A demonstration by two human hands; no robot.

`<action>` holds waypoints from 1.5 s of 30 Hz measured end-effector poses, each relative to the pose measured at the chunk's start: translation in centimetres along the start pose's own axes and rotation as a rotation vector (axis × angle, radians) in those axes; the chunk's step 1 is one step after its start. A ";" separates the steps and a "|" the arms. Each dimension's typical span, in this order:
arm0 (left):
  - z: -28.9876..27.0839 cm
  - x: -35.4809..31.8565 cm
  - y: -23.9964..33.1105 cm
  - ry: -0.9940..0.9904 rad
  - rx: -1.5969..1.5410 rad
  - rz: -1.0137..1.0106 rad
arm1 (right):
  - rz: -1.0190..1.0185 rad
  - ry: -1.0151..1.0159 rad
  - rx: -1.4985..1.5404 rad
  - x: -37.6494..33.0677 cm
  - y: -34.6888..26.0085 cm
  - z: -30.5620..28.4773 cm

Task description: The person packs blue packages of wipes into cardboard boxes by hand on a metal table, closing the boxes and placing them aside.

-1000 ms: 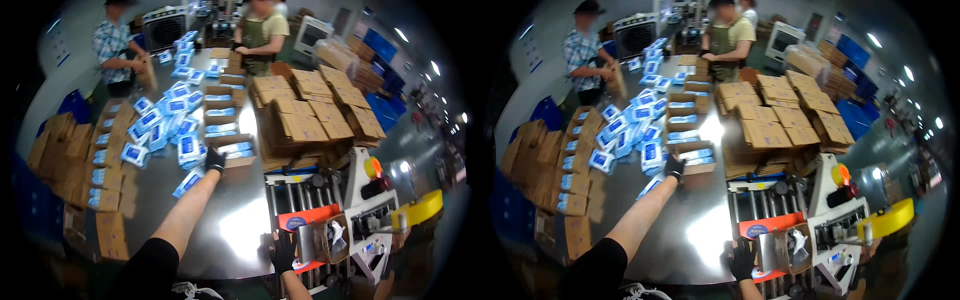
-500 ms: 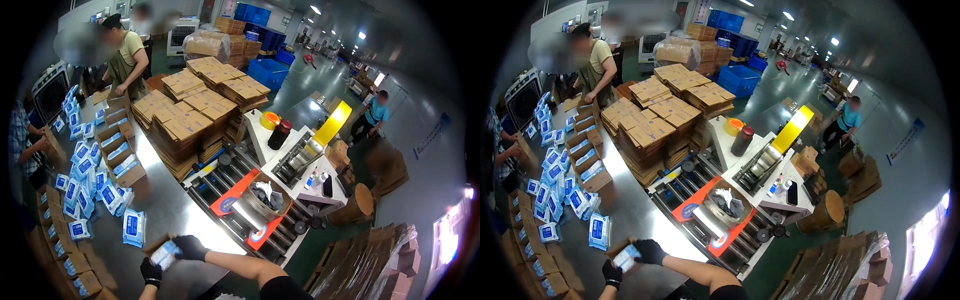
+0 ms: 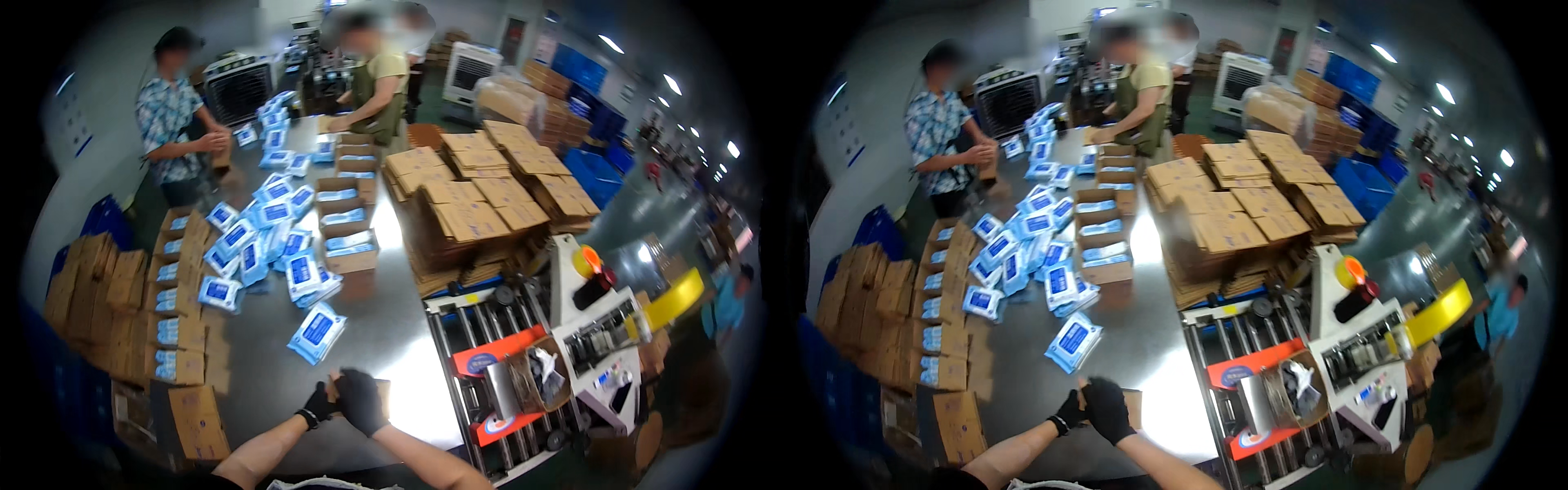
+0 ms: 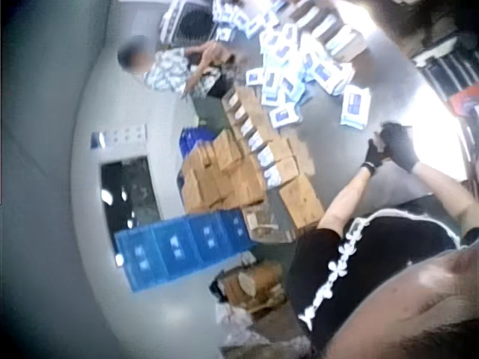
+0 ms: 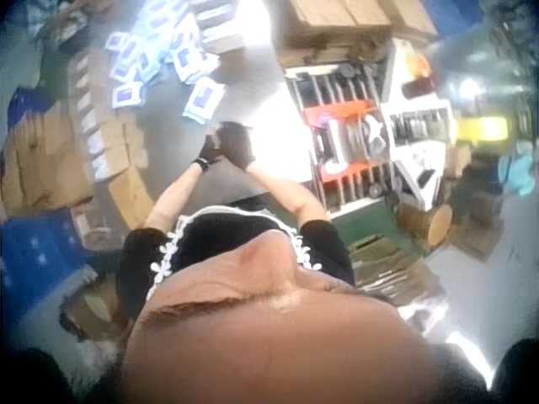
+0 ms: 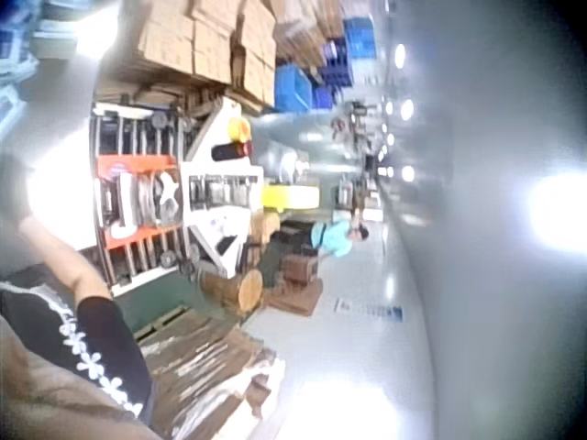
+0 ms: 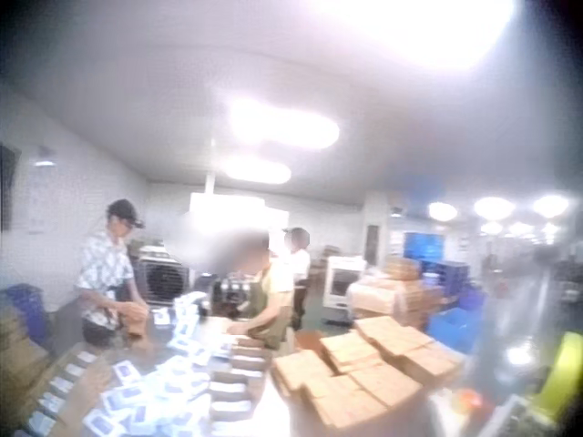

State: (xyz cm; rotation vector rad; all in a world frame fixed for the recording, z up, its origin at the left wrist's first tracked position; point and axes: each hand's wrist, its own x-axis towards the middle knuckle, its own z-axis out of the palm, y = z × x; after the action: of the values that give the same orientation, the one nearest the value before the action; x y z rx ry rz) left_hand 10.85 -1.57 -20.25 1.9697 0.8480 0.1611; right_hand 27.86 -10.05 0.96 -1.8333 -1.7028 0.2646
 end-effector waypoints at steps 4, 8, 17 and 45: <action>6.4 0.1 1.0 -0.203 0.153 0.189 | 0.165 -0.072 -0.127 -3.2 -0.2 -0.3; 3.3 5.4 7.2 -0.654 -0.105 0.206 | 0.198 -0.039 -0.258 -10.6 5.6 -2.2; -16.8 30.7 16.8 0.556 0.453 -0.232 | 0.113 -0.005 -0.557 -15.2 13.8 -10.6; 2.3 4.5 11.4 0.074 -0.012 0.009 | 0.145 -0.076 -0.339 -0.3 6.5 -0.3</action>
State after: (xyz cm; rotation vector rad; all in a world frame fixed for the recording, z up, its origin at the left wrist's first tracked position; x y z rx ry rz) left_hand 20.92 -3.95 -13.27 1.9671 0.8839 0.2447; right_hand 33.34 -10.34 -2.48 -2.2238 -1.7519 0.1097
